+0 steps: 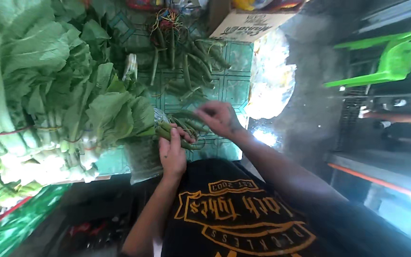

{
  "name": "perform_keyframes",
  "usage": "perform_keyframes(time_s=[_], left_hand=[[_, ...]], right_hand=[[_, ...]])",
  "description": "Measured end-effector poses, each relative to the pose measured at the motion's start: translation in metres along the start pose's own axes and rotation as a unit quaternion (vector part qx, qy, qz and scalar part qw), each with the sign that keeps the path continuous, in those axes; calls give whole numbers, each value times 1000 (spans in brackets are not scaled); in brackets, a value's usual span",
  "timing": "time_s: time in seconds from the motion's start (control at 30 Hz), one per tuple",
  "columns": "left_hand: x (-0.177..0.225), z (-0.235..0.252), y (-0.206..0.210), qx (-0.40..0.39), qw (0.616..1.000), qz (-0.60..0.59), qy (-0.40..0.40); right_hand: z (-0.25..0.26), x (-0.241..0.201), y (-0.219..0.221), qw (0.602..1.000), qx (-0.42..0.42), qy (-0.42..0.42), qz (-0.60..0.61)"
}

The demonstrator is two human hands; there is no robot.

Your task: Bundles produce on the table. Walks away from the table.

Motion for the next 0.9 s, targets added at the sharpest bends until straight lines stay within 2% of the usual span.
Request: perform_keyframes(time_s=[0.1,0.17,0.23,0.33,0.43,0.5,0.57,0.63,0.77,0.9], left_hand=[[-3,-1,-5,-8,999,38,-5],[-2,-2,-8,-15,998,51,-14],[3,-5,-12,-10,998,61,-20],[10,-4,-21,-16,997,75,-11],[14,3,-28,-37,998,59,2],[15,7,-26,-69,997,34,1],[14,11,-21,-97,995,1,0],[15,12,-16,-102,995,-10,-1],[8,15,-6,-103,995,-5,10],[-3,12,2,-106,994,11,-7]], right_hand=[[57,26,18,981,16,-38,-192],[93,35,34,953,-47,-35,-297],[118,38,42,938,-112,-18,-328],[130,41,24,965,-109,-10,-240],[128,41,1,987,-70,-68,-131],[118,29,-13,995,-26,-99,-2],[103,8,-27,980,23,-106,166],[76,-19,-32,966,44,-81,240],[10,-49,-6,978,51,-32,199],[-27,-45,26,986,117,-96,67]])
Point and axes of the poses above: each hand's wrist, its own z-axis towards the middle knuckle, its own y-axis out of the palm, x = y × z, the point moved 3 cm from there along z, towards the middle knuckle, and after that the axes turned 11 degrees about -y, right-handed, at the moved point
